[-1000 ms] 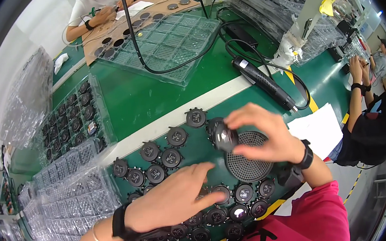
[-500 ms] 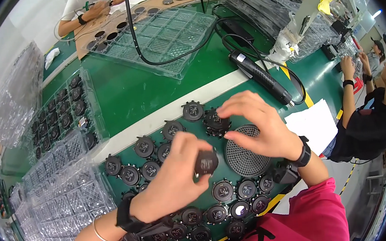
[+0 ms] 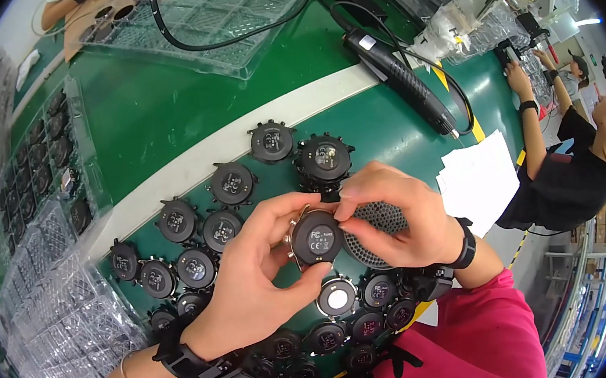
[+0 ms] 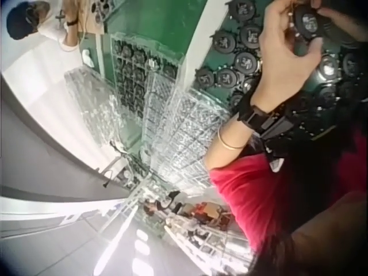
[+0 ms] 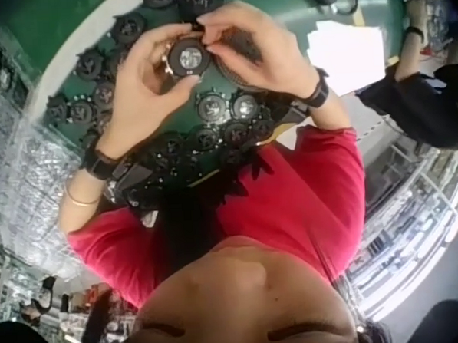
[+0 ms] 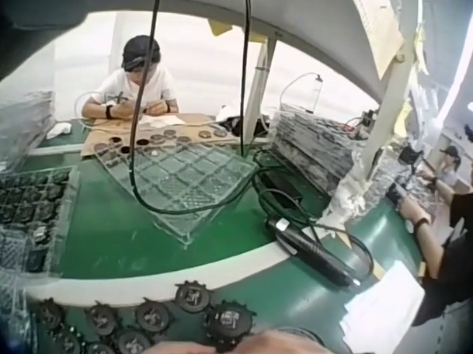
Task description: The person picks up a watch case, removes a small component from it by hand, and places the component onto a circular tray. They repeat this process with several watches before moving a plastic tray of cases aside.
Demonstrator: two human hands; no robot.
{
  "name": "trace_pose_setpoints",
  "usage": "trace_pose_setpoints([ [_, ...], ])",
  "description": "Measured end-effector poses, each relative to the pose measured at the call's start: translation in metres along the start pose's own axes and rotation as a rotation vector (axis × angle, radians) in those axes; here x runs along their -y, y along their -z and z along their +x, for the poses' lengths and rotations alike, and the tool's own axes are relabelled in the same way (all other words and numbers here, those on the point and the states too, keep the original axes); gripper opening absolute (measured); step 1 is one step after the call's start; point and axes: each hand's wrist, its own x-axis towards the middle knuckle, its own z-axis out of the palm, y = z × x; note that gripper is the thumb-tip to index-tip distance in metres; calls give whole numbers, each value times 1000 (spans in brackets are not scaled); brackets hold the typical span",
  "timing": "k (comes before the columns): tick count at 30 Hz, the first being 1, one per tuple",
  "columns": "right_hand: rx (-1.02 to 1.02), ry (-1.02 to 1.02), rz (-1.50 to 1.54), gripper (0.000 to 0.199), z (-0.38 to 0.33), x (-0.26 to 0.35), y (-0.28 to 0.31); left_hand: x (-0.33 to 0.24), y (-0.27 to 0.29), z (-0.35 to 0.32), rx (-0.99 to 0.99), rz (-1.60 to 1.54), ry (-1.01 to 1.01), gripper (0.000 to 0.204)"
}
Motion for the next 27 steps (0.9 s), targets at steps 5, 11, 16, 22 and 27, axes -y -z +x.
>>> trace_pose_setpoints([
  [5,49,-62,-39,44,-6,-1,2,3,-1,-1,40,47,30,65],
  [11,135,79,-255,44,-7,-4,-1,2,-2,-3,58,169,77,65],
  [16,215,57,-248,39,-9,0,1,-7,-3,0,4,481,207,65],
  [22,321,-51,-224,33,-3,6,28,-6,1,6,-53,-124,87,68],
  [27,268,-27,-207,28,-4,5,21,-8,8,5,10,-679,200,67],
])
